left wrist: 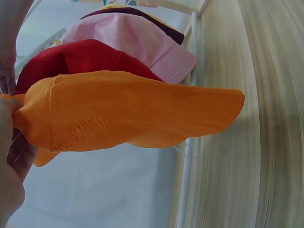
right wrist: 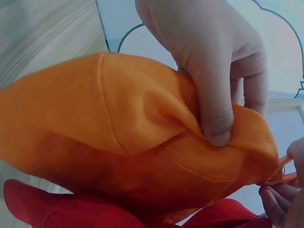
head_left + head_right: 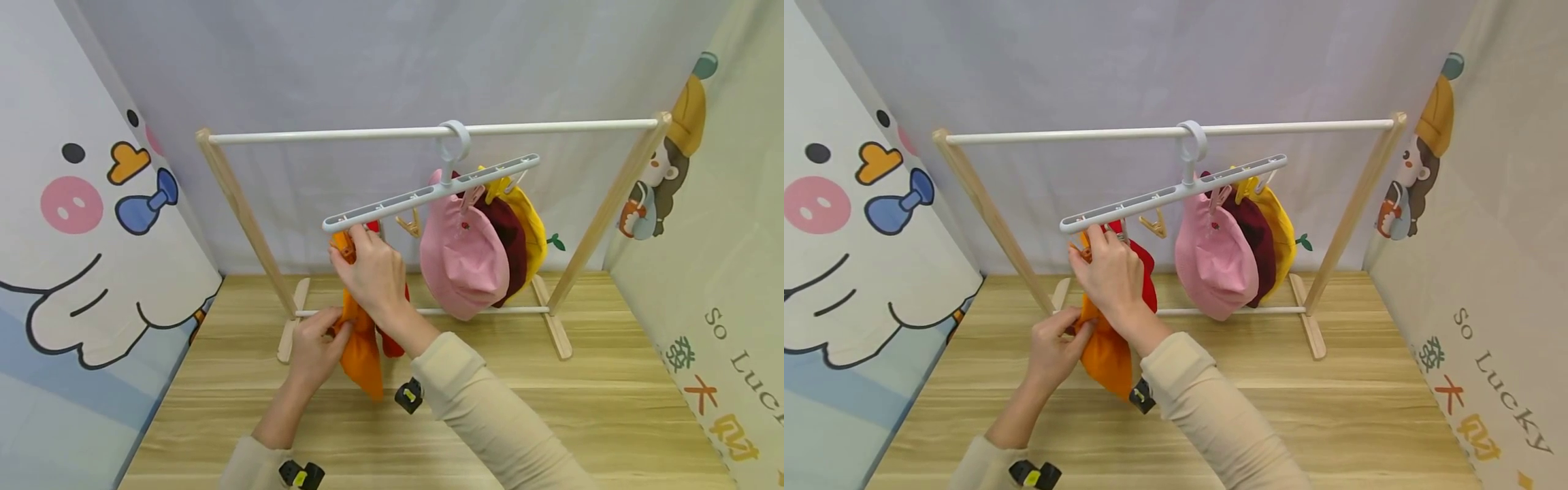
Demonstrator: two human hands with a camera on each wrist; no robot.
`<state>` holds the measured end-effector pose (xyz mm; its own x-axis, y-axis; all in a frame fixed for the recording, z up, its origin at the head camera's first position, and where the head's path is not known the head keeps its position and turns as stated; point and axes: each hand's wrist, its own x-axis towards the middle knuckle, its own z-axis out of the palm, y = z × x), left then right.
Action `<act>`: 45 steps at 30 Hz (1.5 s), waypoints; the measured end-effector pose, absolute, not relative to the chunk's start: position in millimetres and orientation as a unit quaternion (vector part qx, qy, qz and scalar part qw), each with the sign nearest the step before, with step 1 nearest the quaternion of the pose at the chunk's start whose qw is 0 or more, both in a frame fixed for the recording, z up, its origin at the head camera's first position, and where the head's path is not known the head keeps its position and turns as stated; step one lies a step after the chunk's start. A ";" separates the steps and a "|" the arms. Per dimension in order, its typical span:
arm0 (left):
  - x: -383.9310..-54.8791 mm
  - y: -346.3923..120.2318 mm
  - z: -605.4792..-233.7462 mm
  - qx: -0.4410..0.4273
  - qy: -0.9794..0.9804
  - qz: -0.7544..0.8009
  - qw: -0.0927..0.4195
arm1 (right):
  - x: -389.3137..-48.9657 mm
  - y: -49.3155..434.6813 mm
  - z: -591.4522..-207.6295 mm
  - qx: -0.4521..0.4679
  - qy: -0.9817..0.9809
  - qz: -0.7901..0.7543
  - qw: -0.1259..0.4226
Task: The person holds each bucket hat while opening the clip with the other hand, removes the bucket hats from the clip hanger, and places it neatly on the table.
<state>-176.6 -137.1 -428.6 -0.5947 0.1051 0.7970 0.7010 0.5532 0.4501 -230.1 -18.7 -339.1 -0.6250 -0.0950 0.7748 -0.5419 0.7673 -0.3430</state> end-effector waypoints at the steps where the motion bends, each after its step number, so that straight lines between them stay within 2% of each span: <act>1: -176.6 -137.1 -428.5 -0.253 -0.800 -0.398 0.372 | -230.2 -18.6 -339.2 0.186 -0.854 0.287 0.392; 11: -177.9 -137.8 -428.5 -0.255 -0.805 -0.391 0.367 | -230.2 -16.8 -340.0 0.180 -0.854 0.300 0.386; 20: -178.4 -144.1 -429.7 -0.253 -0.799 -0.379 0.393 | -229.7 -16.6 -339.1 0.176 -0.850 0.310 0.387; 45: -168.3 -178.4 -430.9 -0.241 -0.810 -0.366 0.389 | -229.9 -16.0 -340.6 0.177 -0.854 0.286 0.397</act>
<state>-168.3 -178.4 -430.9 -0.5808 0.1059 0.8071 0.6756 0.6159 0.4053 -229.9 -16.0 -340.6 -0.6224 -0.0756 0.7791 -0.5297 0.7735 -0.3480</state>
